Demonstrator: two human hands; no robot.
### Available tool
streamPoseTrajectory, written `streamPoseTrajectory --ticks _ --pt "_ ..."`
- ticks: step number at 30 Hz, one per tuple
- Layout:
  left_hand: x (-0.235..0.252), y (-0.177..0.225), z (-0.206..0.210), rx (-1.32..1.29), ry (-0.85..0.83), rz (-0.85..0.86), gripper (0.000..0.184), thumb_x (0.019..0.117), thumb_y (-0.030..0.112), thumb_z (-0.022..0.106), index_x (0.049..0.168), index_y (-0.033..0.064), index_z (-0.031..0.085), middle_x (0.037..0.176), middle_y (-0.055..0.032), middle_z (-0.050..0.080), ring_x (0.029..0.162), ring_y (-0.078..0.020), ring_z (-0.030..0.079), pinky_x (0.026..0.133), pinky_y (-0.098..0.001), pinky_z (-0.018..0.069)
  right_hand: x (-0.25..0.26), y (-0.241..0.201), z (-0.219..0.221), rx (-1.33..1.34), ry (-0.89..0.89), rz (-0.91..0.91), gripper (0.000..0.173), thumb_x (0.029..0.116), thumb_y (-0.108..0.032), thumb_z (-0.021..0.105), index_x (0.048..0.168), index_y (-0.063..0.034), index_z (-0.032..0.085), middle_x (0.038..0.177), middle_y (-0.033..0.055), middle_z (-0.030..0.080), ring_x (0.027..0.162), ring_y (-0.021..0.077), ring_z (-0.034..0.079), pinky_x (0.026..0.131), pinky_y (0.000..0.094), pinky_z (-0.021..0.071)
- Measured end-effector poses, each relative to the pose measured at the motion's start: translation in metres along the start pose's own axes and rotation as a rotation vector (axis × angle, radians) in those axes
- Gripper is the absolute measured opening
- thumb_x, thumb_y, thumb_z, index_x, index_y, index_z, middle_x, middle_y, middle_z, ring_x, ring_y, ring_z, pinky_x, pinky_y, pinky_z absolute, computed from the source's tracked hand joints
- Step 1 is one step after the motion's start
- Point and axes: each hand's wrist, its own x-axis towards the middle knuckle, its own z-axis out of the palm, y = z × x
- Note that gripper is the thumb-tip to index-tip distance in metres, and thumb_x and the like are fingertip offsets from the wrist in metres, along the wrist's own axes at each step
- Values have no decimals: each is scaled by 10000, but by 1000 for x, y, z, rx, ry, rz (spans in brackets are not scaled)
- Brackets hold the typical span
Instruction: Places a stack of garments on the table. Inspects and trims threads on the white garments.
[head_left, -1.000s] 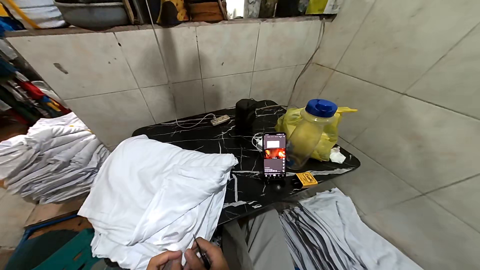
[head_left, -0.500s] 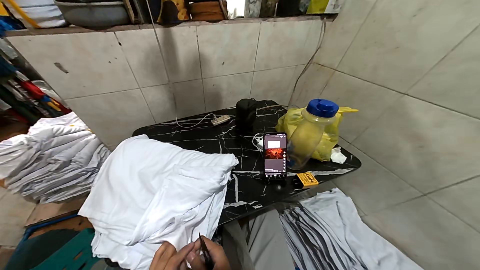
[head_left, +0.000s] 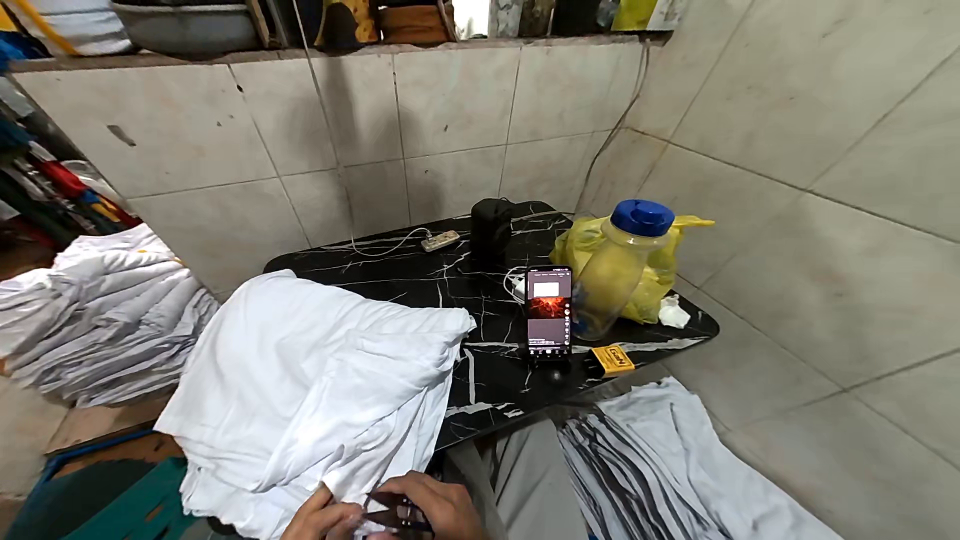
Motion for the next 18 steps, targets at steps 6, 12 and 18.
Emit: streamPoseTrajectory --ticks 6,12,18 --pt "2 -2 0 -69 -9 -15 116 974 66 633 892 -11 664 1031 -132 681 1011 -84 658 885 -215 561 1 7 1 -104 -14 -65 335 967 -313 717 1090 -2 735 859 129 707 718 228 687 641 397 579" --pt "4 3 -3 -67 -49 -39 109 963 72 657 878 8 677 1108 -148 666 1042 -66 652 859 -183 567 2 1 -1 -149 -29 -51 383 952 -374 726 1125 -32 737 929 121 741 790 230 724 682 419 598" --pt "5 4 -5 -84 -63 -57 120 963 84 662 875 6 682 1129 -149 658 1038 -53 650 855 -175 568 3 2 -2 -201 -20 -115 370 1005 -374 651 1082 -23 735 838 115 695 735 232 692 637 390 576"
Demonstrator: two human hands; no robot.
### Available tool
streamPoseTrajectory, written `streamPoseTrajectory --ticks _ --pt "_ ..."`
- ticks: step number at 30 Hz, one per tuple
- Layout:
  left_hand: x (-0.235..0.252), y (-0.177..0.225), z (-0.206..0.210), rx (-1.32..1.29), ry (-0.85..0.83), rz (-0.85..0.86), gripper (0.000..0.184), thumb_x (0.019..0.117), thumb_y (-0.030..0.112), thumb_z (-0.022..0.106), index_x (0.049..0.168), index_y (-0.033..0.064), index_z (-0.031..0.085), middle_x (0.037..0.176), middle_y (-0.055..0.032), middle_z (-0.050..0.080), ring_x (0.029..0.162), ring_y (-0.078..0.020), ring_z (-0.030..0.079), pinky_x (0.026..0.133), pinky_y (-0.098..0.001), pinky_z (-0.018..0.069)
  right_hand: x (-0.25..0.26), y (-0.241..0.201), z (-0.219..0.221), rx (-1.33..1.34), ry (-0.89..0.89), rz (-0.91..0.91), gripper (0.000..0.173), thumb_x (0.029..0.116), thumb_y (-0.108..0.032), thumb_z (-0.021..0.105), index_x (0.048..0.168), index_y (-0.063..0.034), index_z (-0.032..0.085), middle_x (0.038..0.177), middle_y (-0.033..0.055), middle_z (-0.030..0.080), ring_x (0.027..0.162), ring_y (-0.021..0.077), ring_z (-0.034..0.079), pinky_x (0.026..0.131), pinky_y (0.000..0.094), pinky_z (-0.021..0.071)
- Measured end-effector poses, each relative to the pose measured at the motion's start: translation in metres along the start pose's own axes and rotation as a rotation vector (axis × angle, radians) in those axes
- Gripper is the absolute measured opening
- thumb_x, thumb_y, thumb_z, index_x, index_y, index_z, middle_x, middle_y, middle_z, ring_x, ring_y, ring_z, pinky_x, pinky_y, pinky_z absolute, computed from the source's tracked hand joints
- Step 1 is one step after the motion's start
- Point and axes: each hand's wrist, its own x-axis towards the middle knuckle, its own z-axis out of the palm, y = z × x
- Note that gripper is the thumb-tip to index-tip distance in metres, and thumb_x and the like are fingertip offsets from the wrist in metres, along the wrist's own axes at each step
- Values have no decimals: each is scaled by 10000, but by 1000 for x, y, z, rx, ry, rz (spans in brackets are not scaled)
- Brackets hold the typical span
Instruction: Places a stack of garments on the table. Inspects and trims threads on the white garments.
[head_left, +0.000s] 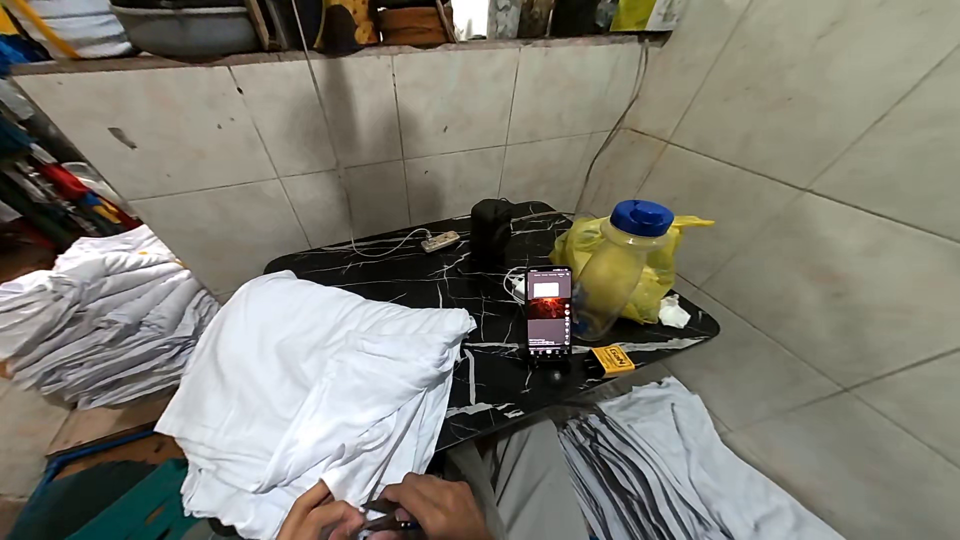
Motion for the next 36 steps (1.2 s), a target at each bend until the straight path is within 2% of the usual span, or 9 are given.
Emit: streamPoseTrajectory --ticks 3,6,10,13,16,20,29,31,36 --pt "-1 3 1 38 -15 3 144 968 102 660 879 -5 693 1118 -178 652 995 -59 651 823 -170 567 0 2 1 -34 23 -26 356 997 -366 664 1036 -18 729 818 112 687 733 226 692 629 373 576" --pt "-1 2 0 71 -22 22 154 975 118 656 878 5 695 1120 -177 644 1015 -61 640 847 -164 557 0 3 3 -50 32 -37 351 1003 -363 654 1009 -18 720 811 109 690 724 228 697 613 383 578" --pt "1 -2 -6 22 -16 26 132 976 110 661 894 10 689 1188 -173 646 1095 -68 646 873 -188 576 -2 3 2 -33 11 -21 349 1009 -354 649 1006 -11 710 814 117 700 688 226 694 588 393 570" --pt "2 3 -3 51 -38 26 168 983 137 663 887 4 700 1141 -179 646 1038 -63 642 860 -172 559 -2 0 1 -21 -2 -13 342 1014 -342 643 1018 -7 710 828 123 708 696 233 699 593 400 571" --pt "0 8 1 144 -73 34 185 980 143 661 881 0 722 1092 -212 651 988 -97 649 855 -171 548 -1 -1 4 -13 -9 -21 339 1017 -335 639 1034 -4 710 850 128 717 720 240 714 611 408 585" --pt "0 9 -1 171 -97 35 178 977 126 658 880 -8 723 1086 -226 654 988 -117 654 850 -178 550 0 -2 7 -41 2 -46 325 1015 -327 641 1030 -9 706 834 118 712 698 228 706 589 390 579" --pt "3 3 -7 58 -71 32 166 983 133 661 892 0 700 1131 -179 649 1027 -66 642 860 -169 555 -2 -1 6 -69 36 21 378 1007 -390 643 1003 -16 702 777 110 698 625 218 679 531 390 548" --pt "3 5 -5 71 -94 26 162 976 136 673 887 7 716 1109 -179 652 1009 -67 644 859 -164 552 -2 -2 5 -70 28 14 359 1005 -367 647 1016 -12 701 798 114 706 644 222 688 547 391 556" --pt "2 8 -3 154 -144 28 149 959 114 684 878 4 741 1057 -217 674 975 -141 659 873 -204 545 1 -4 7 -62 11 -31 277 1000 -265 649 1074 -5 711 870 126 728 727 243 726 619 411 596"
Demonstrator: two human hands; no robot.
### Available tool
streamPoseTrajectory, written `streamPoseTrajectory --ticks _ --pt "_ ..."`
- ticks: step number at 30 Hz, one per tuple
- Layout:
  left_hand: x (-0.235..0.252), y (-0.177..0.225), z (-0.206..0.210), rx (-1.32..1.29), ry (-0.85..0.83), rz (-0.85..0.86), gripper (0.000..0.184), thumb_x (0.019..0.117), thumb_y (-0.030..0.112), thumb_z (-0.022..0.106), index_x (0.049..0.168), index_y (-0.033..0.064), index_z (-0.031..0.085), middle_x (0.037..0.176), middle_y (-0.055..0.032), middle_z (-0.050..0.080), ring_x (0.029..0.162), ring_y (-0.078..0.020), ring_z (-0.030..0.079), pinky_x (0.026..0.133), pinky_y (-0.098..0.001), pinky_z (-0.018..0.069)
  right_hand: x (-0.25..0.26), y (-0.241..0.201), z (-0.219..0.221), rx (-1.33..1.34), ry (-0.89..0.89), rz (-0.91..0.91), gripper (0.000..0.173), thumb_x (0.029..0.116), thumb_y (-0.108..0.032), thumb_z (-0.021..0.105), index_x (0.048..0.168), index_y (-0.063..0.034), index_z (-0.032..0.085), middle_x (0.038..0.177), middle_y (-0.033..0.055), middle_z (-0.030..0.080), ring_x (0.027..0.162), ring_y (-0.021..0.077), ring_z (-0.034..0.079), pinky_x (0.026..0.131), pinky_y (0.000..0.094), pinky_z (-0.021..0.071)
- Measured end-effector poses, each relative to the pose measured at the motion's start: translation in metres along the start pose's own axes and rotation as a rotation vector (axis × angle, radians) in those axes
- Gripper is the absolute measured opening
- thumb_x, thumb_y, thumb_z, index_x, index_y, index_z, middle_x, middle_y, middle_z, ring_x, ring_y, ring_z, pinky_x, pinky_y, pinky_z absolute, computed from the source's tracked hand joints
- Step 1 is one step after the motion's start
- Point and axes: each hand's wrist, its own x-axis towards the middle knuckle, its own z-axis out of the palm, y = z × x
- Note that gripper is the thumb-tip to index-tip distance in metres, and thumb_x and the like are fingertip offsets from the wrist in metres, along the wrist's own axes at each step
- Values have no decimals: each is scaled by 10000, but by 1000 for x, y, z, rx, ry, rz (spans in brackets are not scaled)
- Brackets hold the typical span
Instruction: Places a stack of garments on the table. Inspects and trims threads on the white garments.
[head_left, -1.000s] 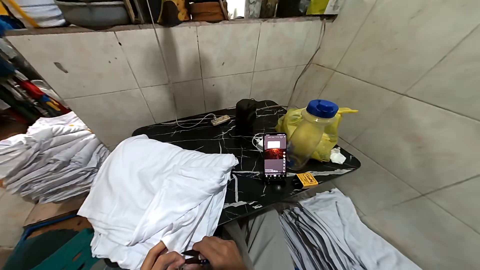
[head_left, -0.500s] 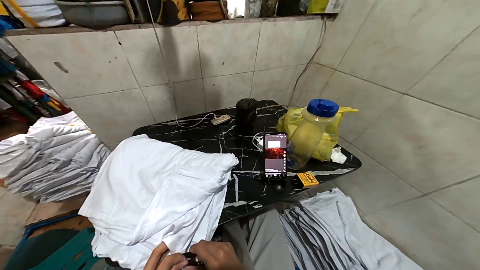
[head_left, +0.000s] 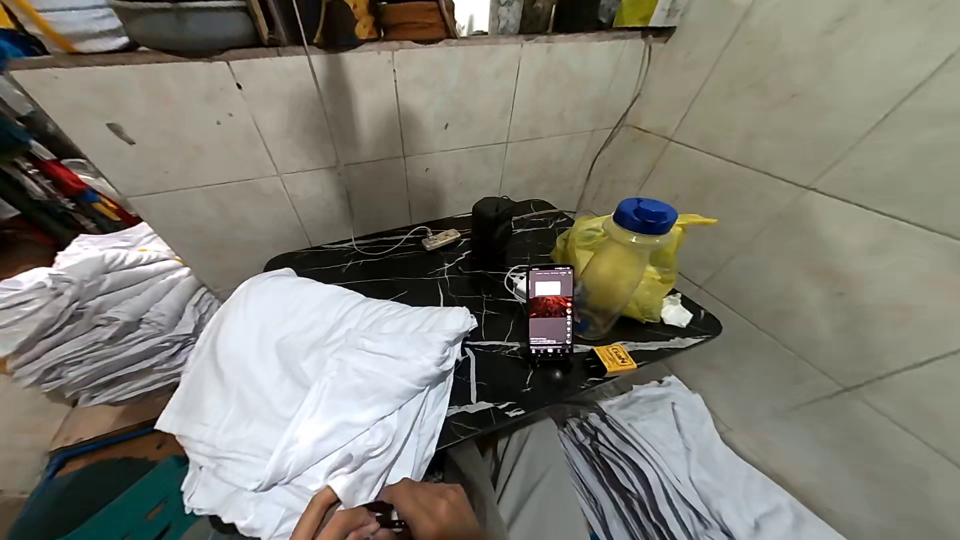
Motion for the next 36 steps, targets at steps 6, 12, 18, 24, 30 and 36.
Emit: streamPoseTrajectory --ticks 6,12,18,24,30,36 --pt "0 1 -1 -6 -3 11 153 958 99 675 869 -13 730 1037 -218 674 936 -135 661 837 -195 549 2 -4 2 -16 -14 -43 197 1005 -183 624 1055 -14 711 854 123 714 713 242 718 599 401 591" --pt "2 -4 0 -170 1 24 187 1004 139 631 902 -12 673 1003 -153 653 950 -102 644 815 -207 561 2 -4 5 -41 141 60 280 1014 -286 638 993 -21 722 770 82 716 632 184 696 545 362 573" --pt "-1 4 12 -337 98 -88 160 1064 194 548 1023 39 549 965 -23 647 871 -11 633 766 -213 565 8 -16 13 201 209 243 302 838 -174 816 1010 42 695 888 163 705 705 218 681 610 374 573" --pt "-4 7 6 -392 66 -230 64 1031 65 558 1005 8 566 999 -18 673 898 -47 683 819 -296 616 7 -7 25 370 162 267 194 865 5 720 1051 60 726 983 185 735 876 258 723 810 414 598" --pt "-5 -12 -4 -301 -137 -114 182 983 -13 555 1045 -91 707 1090 -208 706 966 -183 690 857 -332 584 2 8 15 656 63 369 171 988 -105 641 1036 54 679 838 85 659 671 66 563 629 240 488" --pt "-4 -1 8 -161 17 -152 279 869 136 816 1030 -65 708 1012 -174 711 944 -169 708 830 -305 614 1 10 11 898 76 334 87 966 1 618 1015 62 657 886 35 674 765 21 627 723 216 548"
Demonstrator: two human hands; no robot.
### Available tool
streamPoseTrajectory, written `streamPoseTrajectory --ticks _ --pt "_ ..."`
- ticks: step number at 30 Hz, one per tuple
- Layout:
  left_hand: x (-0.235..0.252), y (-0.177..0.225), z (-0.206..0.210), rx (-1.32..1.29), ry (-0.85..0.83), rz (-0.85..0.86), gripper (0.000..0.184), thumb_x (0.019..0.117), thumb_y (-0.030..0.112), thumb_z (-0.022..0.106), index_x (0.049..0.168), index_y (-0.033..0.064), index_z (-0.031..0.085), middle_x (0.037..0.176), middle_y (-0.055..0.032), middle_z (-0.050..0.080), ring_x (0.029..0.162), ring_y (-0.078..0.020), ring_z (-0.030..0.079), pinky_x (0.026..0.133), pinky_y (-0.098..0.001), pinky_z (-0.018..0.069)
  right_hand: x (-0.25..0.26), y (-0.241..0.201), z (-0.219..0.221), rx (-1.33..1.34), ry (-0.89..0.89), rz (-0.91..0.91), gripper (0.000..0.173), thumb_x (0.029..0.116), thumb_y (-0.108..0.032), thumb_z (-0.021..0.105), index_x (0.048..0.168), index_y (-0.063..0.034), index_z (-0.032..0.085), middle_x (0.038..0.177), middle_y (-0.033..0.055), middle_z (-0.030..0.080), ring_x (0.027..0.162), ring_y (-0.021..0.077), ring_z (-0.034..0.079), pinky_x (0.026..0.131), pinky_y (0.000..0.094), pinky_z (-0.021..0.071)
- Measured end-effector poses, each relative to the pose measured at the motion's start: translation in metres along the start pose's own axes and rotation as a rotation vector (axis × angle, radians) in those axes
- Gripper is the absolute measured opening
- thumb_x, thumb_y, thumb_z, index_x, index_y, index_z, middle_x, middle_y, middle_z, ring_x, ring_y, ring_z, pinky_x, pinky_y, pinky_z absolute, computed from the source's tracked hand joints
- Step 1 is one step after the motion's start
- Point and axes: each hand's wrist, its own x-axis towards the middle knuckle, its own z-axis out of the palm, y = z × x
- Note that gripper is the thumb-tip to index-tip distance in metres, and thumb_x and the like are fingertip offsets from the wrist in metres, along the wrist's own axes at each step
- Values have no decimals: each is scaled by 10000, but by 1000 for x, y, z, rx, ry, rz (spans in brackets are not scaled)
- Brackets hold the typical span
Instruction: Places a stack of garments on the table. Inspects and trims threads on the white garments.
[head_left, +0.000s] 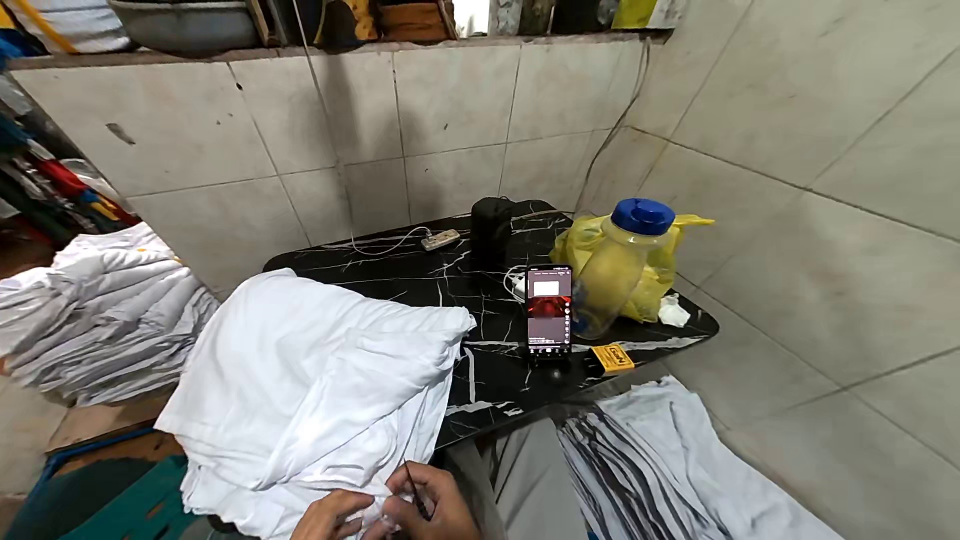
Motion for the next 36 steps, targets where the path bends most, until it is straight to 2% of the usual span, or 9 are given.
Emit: streamPoseTrajectory --ticks 2,3,7,13,15,19,21,30,36 --pt "0 -4 4 108 38 70 261 879 212 812 988 -13 739 965 -149 723 902 -174 682 811 -290 574 -1 0 0 38 9 24 84 968 5 617 1027 53 651 856 11 672 733 11 617 690 209 535" --pt "1 -5 6 135 56 99 240 885 225 806 970 7 752 958 -130 732 921 -173 677 847 -296 557 -2 0 0 57 19 33 87 965 9 617 1034 47 654 840 -6 674 717 0 615 675 199 531" --pt "-2 -8 10 184 131 203 100 907 151 768 909 56 801 955 -72 751 995 -149 654 941 -256 497 -3 0 0 119 41 90 104 962 9 614 1060 18 649 787 -49 674 643 -30 580 604 169 486" --pt "-5 -3 14 264 160 179 154 954 133 695 871 26 768 814 -96 685 840 -138 647 815 -215 520 -4 1 2 68 46 55 82 959 7 623 1026 40 659 875 -16 670 725 -21 593 671 175 509" --pt "-4 0 12 178 110 161 142 949 111 695 879 9 764 823 -106 683 828 -123 648 797 -203 529 -4 1 2 61 67 30 85 958 12 621 1025 43 663 912 3 674 756 -9 607 698 186 526" --pt "-4 1 0 -58 -174 129 144 968 68 664 950 -33 765 917 -154 743 887 -166 710 869 -310 578 -5 -7 1 54 135 56 101 951 8 635 1042 30 675 884 -7 691 729 -10 611 664 184 520" --pt "-4 0 -4 -77 -228 114 147 974 61 659 978 -44 762 948 -163 758 917 -179 732 901 -337 588 -5 -10 1 61 135 77 102 956 5 633 1048 29 668 862 -15 692 724 -11 613 665 188 520" --pt "-1 -12 -11 86 -14 155 161 981 128 686 990 -6 774 946 -125 763 924 -172 707 916 -323 549 -6 -5 2 16 111 54 106 957 -11 648 1046 42 668 887 -6 684 736 -23 597 666 168 506" --pt "-1 -11 -1 154 70 136 171 929 191 761 986 31 780 938 -107 737 956 -164 674 916 -278 532 -6 -9 3 23 98 65 95 962 -5 637 1043 36 665 909 -7 687 747 -26 601 666 163 505"
